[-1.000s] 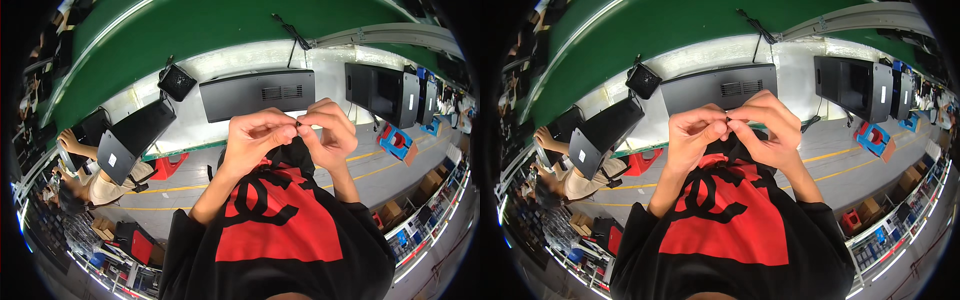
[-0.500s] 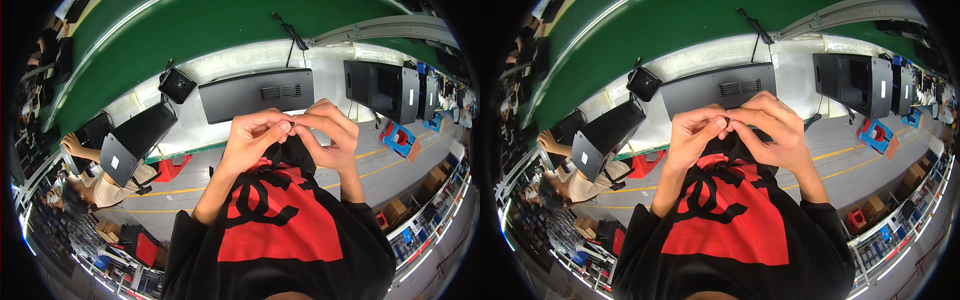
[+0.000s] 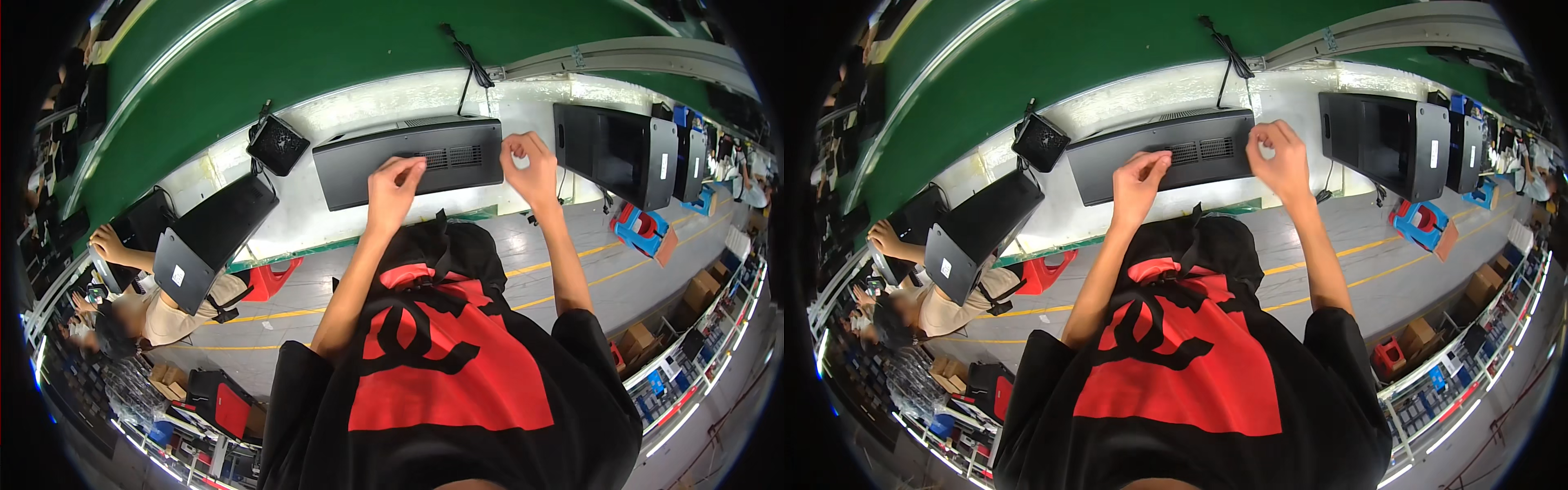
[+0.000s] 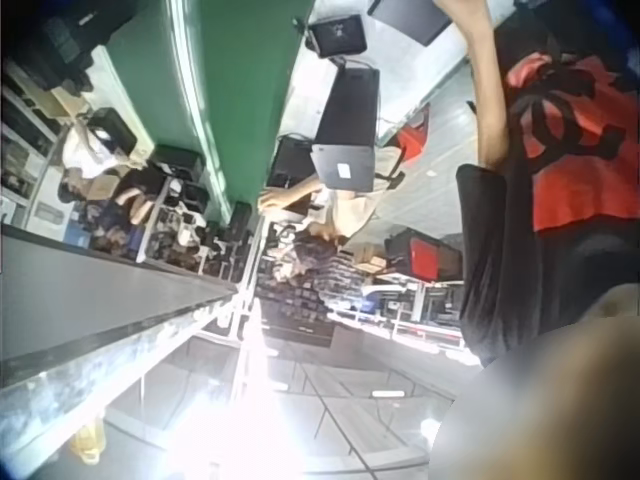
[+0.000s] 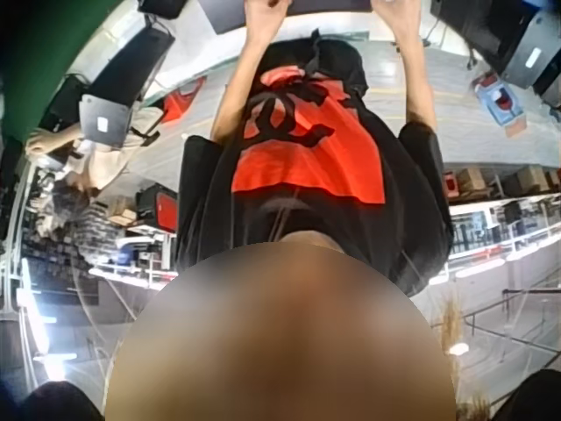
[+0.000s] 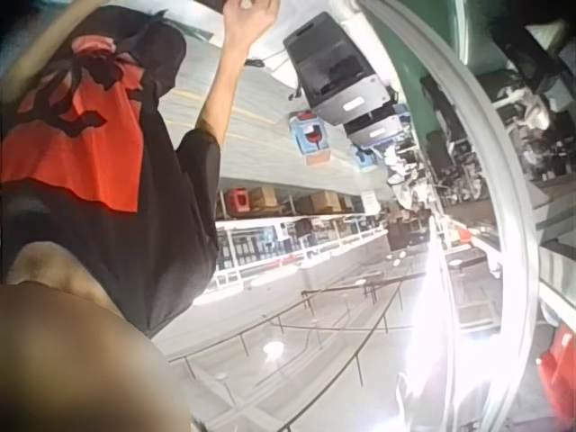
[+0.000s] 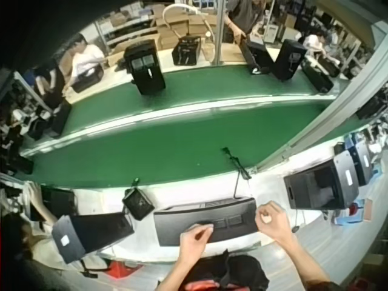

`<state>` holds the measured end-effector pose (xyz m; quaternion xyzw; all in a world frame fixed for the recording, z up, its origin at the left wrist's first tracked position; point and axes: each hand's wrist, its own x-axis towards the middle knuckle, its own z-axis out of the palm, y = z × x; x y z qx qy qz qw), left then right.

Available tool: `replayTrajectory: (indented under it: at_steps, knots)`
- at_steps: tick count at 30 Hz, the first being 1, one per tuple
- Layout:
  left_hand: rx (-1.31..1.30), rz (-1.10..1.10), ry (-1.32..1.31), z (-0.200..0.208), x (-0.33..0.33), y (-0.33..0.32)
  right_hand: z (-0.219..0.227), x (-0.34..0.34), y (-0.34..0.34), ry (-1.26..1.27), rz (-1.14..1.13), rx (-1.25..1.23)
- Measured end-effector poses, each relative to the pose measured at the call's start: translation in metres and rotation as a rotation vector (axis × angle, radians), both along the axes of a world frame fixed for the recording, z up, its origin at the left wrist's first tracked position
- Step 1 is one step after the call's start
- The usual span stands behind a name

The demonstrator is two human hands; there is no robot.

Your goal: Assembling electronic units by placing small components into computer-style cases on a production line.

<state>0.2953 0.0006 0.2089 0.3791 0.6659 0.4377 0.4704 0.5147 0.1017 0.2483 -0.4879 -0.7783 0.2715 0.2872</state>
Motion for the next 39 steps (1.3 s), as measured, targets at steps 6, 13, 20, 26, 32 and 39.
replayTrajectory:
  at_steps: [6,13,20,26,32,39]
  knots:
    - [0.083,-0.035,0.195,-0.018,-0.006,-0.009,-0.050,0.007,0.030,-0.193,0.042,0.064]
    - [0.114,-0.052,0.187,-0.022,-0.007,-0.008,-0.048,0.000,0.029,-0.305,0.112,0.043]
    - [0.079,-0.064,0.197,-0.020,-0.009,-0.006,-0.049,-0.006,0.061,-0.326,0.043,-0.216]
    - [0.010,-0.062,0.064,-0.015,-0.017,-0.007,-0.051,-0.017,0.089,-0.414,0.102,-0.508]
    - [0.122,0.165,-1.134,0.077,-0.016,-0.013,-0.054,0.022,0.074,-0.231,0.168,-0.512]
    - [0.338,0.040,-1.280,0.136,-0.028,-0.043,0.125,-0.081,-0.041,0.475,0.121,-0.281]
